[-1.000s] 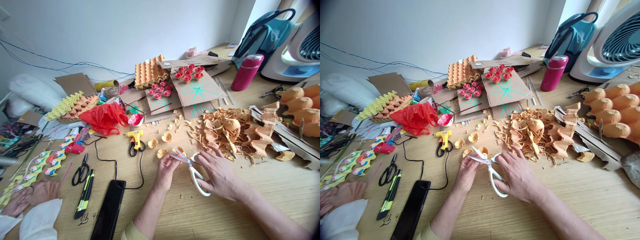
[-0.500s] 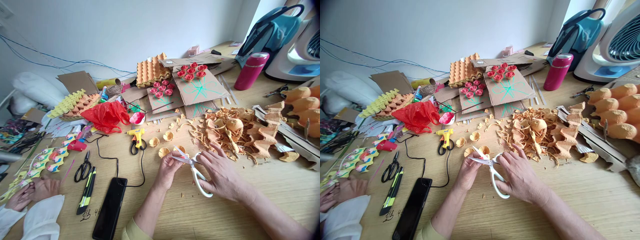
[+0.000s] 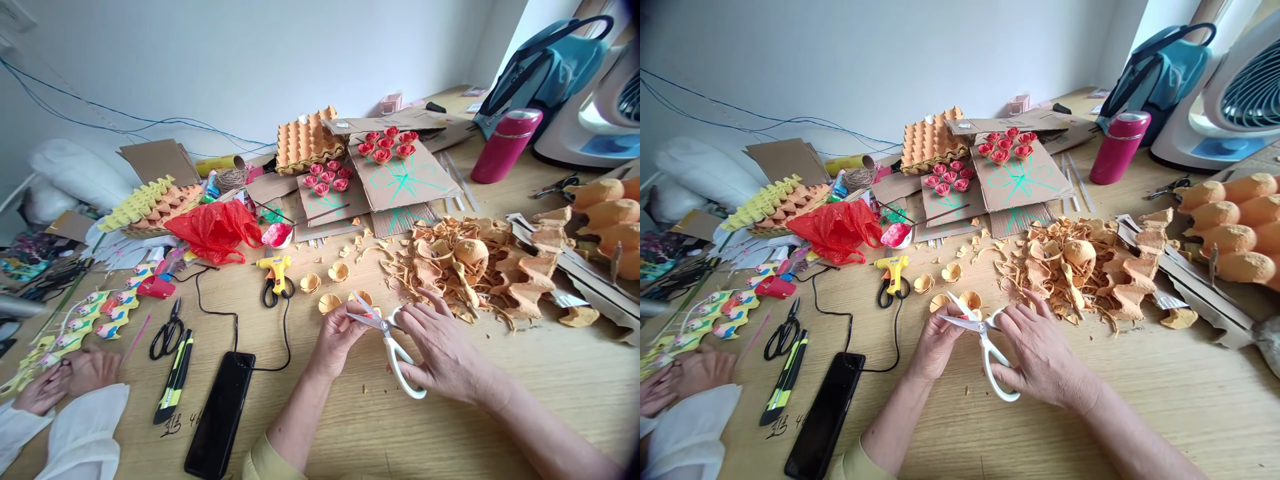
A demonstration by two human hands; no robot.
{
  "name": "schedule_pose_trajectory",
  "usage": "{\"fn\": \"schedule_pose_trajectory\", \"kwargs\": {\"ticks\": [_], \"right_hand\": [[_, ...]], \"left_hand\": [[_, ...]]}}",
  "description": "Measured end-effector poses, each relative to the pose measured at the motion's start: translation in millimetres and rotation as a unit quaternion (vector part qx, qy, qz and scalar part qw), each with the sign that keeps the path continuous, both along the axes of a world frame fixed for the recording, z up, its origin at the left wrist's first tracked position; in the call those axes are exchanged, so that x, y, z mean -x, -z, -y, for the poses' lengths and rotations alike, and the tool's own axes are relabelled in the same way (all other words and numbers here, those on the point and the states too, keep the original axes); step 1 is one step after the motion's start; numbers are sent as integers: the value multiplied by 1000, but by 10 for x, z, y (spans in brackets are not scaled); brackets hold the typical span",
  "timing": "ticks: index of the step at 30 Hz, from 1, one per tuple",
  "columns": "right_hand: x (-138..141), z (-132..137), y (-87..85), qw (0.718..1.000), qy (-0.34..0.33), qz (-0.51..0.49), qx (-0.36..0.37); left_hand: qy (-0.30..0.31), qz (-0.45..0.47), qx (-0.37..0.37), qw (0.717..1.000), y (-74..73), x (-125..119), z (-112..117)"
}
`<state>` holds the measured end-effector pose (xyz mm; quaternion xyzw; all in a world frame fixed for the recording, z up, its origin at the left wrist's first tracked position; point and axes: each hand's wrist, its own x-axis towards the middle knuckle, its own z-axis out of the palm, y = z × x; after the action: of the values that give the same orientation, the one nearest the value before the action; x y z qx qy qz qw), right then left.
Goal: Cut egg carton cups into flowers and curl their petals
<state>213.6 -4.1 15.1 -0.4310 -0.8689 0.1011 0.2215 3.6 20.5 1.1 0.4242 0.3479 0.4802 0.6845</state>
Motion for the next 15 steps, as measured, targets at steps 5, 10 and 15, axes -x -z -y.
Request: {"fn": "schedule_pose_trajectory", "kwargs": {"ticks": [5, 10, 15], "right_hand": [[-18, -1, 29, 1000, -15, -13, 3], [-31, -9, 7, 999, -28, -27, -14], [-38, -15, -9, 999, -42, -28, -15]], "left_hand": [[7, 11, -2, 1000, -7, 1, 0], [21, 0, -20, 1000, -56, 27, -18], [38, -36, -69, 996, -140, 68, -44]]}}
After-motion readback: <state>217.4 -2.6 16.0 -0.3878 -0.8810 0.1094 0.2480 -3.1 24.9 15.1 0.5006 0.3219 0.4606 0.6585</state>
